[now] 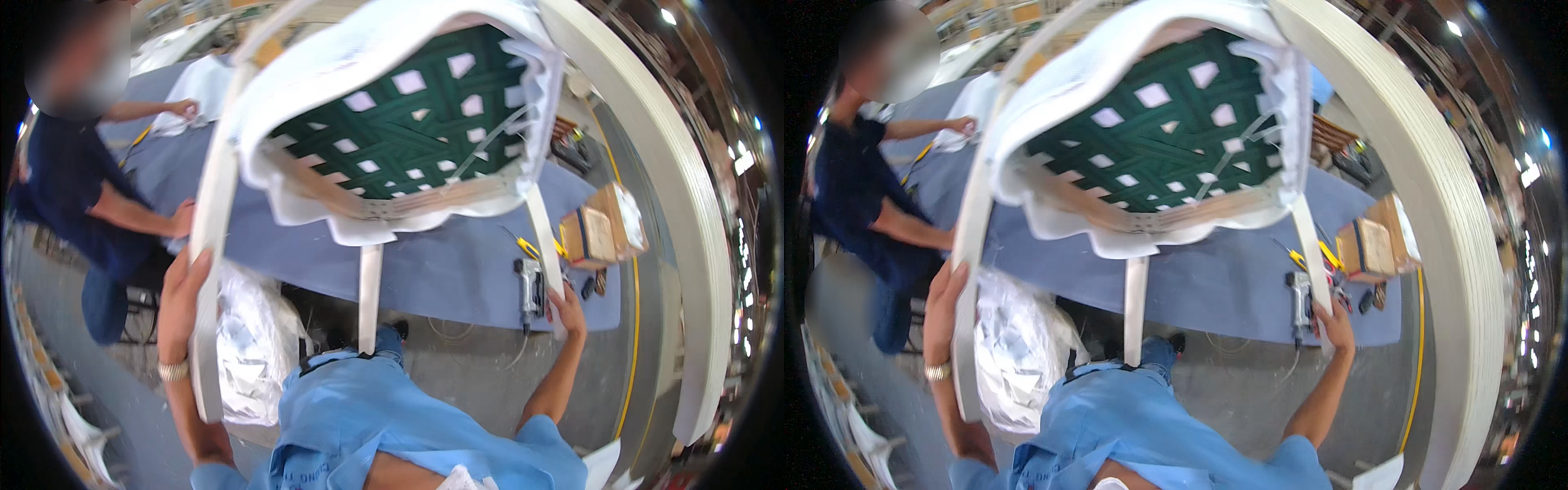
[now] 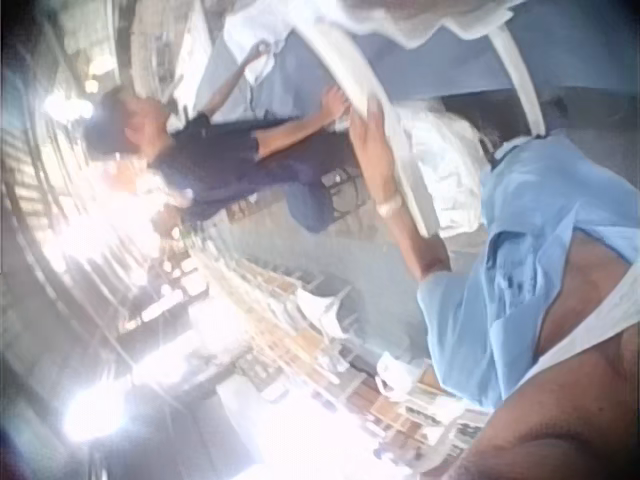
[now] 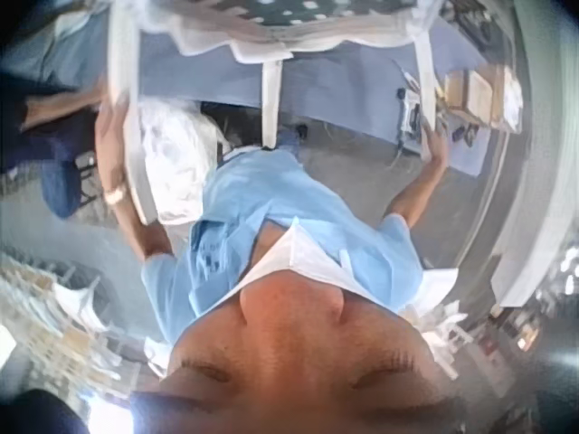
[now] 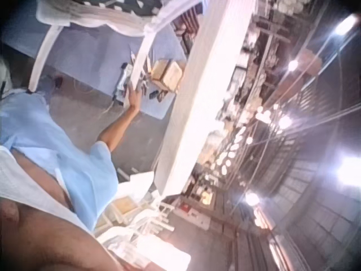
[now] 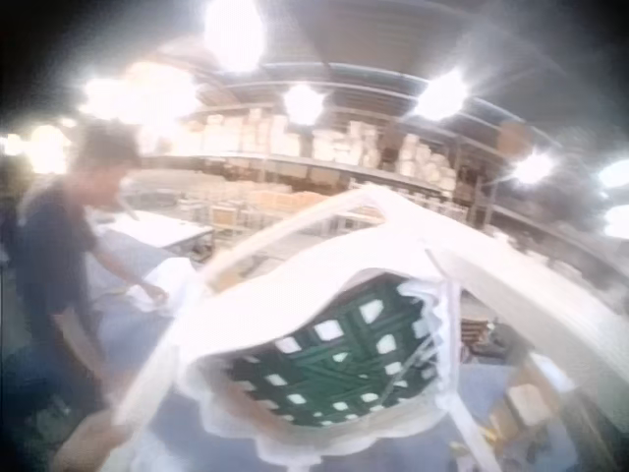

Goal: The person staples white fabric onto the underside of a white wooden chair seat using a handheld staple gun. They repeatedly pull and smooth the fabric, then drive staples along the edges to secure it. The person also uses a yellow utility knife to trim excess fabric and adjusts the fabric position by hand.

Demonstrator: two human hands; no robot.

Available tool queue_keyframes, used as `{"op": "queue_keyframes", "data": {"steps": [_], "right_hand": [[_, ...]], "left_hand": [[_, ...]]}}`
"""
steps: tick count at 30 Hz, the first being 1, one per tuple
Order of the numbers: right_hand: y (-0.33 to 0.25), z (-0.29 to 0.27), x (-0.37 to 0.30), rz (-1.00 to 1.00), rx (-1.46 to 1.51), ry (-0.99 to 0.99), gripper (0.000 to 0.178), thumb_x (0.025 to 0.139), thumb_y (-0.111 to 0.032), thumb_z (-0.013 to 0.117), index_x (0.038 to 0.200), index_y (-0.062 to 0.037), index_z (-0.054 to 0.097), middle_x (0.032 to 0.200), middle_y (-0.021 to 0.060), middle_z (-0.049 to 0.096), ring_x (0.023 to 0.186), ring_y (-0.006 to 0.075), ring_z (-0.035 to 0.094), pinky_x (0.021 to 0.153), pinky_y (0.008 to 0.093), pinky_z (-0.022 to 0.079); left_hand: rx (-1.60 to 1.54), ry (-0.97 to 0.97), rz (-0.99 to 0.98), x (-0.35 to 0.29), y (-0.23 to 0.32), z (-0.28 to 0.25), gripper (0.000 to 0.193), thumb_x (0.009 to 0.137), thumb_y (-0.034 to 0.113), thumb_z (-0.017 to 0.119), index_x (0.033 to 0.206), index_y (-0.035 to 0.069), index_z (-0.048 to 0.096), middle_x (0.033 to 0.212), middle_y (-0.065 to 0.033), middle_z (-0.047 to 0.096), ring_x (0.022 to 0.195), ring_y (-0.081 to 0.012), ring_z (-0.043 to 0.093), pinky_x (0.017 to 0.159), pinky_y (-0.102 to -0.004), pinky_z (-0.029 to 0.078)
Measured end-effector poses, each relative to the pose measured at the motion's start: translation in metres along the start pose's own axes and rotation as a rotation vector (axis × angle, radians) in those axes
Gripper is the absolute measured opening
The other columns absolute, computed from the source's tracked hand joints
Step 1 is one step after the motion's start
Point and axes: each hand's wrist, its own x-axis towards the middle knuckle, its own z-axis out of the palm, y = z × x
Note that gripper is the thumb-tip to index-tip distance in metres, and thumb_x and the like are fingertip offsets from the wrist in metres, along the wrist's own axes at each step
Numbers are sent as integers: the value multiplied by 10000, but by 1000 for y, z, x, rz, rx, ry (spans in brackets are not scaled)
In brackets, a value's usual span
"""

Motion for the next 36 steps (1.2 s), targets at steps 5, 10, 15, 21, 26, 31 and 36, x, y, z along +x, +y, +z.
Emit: {"op": "queue_keyframes", "data": {"steps": [5,10,15,21,26,31,36], "right_hand": [[39,15,35,139,23,3,319,973,-316,666,1187,-88,601,753,23,622,554,135,594,470,299,491],[88,58,13,267,245,11,337,965,-325,684,1211,-111,597,788,40,646,579,152,619,496,311,517],[133,98,8,355,386,13,358,946,-299,722,1221,-106,600,782,45,639,595,160,631,511,312,521],[172,159,20,309,591,-73,276,962,-226,699,1197,-103,621,764,47,625,619,168,632,519,316,490],[172,174,34,-161,-121,301,414,932,-297,726,1261,-52,674,970,142,743,879,229,710,754,356,558],[0,146,64,-229,495,-39,414,1033,-295,585,1279,36,628,1140,129,702,1025,195,685,888,344,555],[-174,134,79,-684,986,-465,709,1053,-589,348,1286,30,605,1163,166,680,948,206,691,831,339,562]], "left_hand": [[-2,48,1,-12,-2,20,468,1010,373,551,1307,12,553,763,-36,578,540,-77,538,488,-225,424],[140,36,57,4,2,25,658,952,520,541,1393,37,474,945,-115,651,611,-100,588,533,-197,450],[309,3,168,6,8,17,707,918,458,584,1465,37,432,1085,-140,662,805,-107,623,645,-236,485],[448,-13,224,16,50,38,623,945,387,609,1441,36,470,1054,-115,658,883,-116,591,743,-254,445],[537,-130,316,18,72,43,454,948,192,612,1341,-13,514,1041,-97,658,950,-135,580,845,-284,458],[411,-196,196,-17,67,57,530,948,149,610,1423,11,420,1013,-89,665,842,-128,612,724,-283,530],[515,-192,206,-20,69,63,530,969,140,607,1434,-4,397,972,-104,682,660,-161,675,601,-295,563]]}}
